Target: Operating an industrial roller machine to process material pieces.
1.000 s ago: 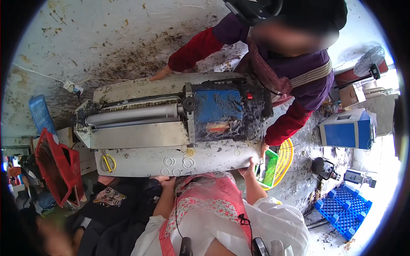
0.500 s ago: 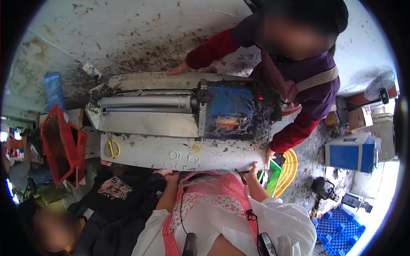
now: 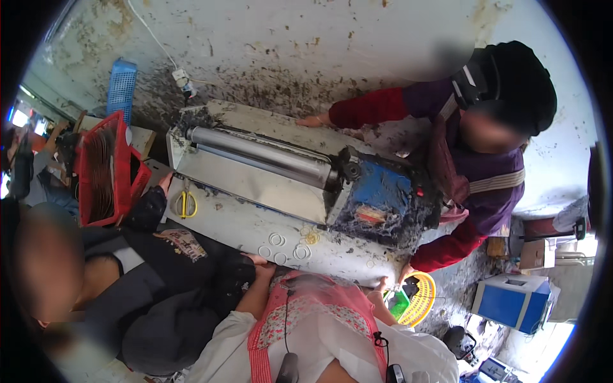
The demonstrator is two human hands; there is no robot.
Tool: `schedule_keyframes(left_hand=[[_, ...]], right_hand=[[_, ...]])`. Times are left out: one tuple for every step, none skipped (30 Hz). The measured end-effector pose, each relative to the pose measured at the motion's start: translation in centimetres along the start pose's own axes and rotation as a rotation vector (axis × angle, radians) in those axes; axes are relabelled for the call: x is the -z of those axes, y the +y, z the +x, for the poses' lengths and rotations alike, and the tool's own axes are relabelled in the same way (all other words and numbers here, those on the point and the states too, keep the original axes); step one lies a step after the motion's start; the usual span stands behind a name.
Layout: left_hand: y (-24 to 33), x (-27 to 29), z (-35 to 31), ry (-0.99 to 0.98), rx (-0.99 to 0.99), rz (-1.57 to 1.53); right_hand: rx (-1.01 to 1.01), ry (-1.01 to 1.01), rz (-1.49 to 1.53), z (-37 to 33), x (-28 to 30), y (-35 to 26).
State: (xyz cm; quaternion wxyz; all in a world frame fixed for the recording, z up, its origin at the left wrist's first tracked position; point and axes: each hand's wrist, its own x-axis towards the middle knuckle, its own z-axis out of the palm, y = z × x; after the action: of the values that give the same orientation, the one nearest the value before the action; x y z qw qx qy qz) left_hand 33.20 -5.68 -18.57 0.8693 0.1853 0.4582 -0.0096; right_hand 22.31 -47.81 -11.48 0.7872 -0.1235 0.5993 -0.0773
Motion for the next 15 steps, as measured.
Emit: schedule_keyframes(left_hand=[[-0.2,-0.2,-0.1,0.008,0.002,-0.013],[-0.4,-0.4,-0.1,0.014,0.002,-0.026],[-0.5,-0.6,-0.3,0.021,-0.001,-0.038],[-0.7,-0.9,-0.3,0.019,-0.002,-0.050],[-0.9,-1.1,-0.4,0.020,-0.009,-0.066],[-1.0,-1.2,-0.4,0.018,-0.017,-0.076],[-1.1,-1.2,-0.4,0.015,-0.030,-0.083],[-1.1,-1.2,-0.4,0.009,-0.041,-0.086],[-1.2,-1.0,-0.3,0.017,-0.089,-0.075],[-1.2,-0.7,-0.3,-0.037,-0.100,-0.060],[-1.2,-0.4,-0.2,0.050,-0.055,0.011],[-1.1,0.0,-0.1,0.026,-0.056,0.017],[-0.9,0.4,0.1,-0.072,-0.038,-0.049],[-1.0,0.8,0.3,-0.044,0.019,-0.111],[-0.7,1.1,0.6,0.074,0.049,-0.149]], right_hand=[[-0.015,-0.018,0.017,-0.1,0.3,0.1],[-0.007,0.007,0.008,0.0,0.2,-0.1],[0.019,-0.010,-0.024,0.0,0.6,-0.1],[-0.038,-0.038,-0.014,0.2,0.7,-0.4],[-0.031,-0.061,-0.039,0.3,1.0,-0.4],[-0.040,-0.045,-0.039,0.5,1.3,-0.7],[-0.133,-0.041,-0.018,0.7,1.5,-0.8],[-0.123,0.018,-0.014,0.8,1.7,-1.0],[-0.150,0.008,-0.005,0.8,1.7,-1.0],[-0.158,0.052,-0.029,0.6,1.6,-1.0],[-0.141,0.095,-0.074,0.3,1.3,-1.0],[-0.118,0.057,-0.094,-0.3,0.8,-0.9],[-0.117,0.086,-0.110,-1.0,0.2,-0.6],[-0.075,0.060,-0.136,-2.0,-0.5,-0.3],[0.053,0.078,-0.215,-2.9,-1.4,-0.1]])
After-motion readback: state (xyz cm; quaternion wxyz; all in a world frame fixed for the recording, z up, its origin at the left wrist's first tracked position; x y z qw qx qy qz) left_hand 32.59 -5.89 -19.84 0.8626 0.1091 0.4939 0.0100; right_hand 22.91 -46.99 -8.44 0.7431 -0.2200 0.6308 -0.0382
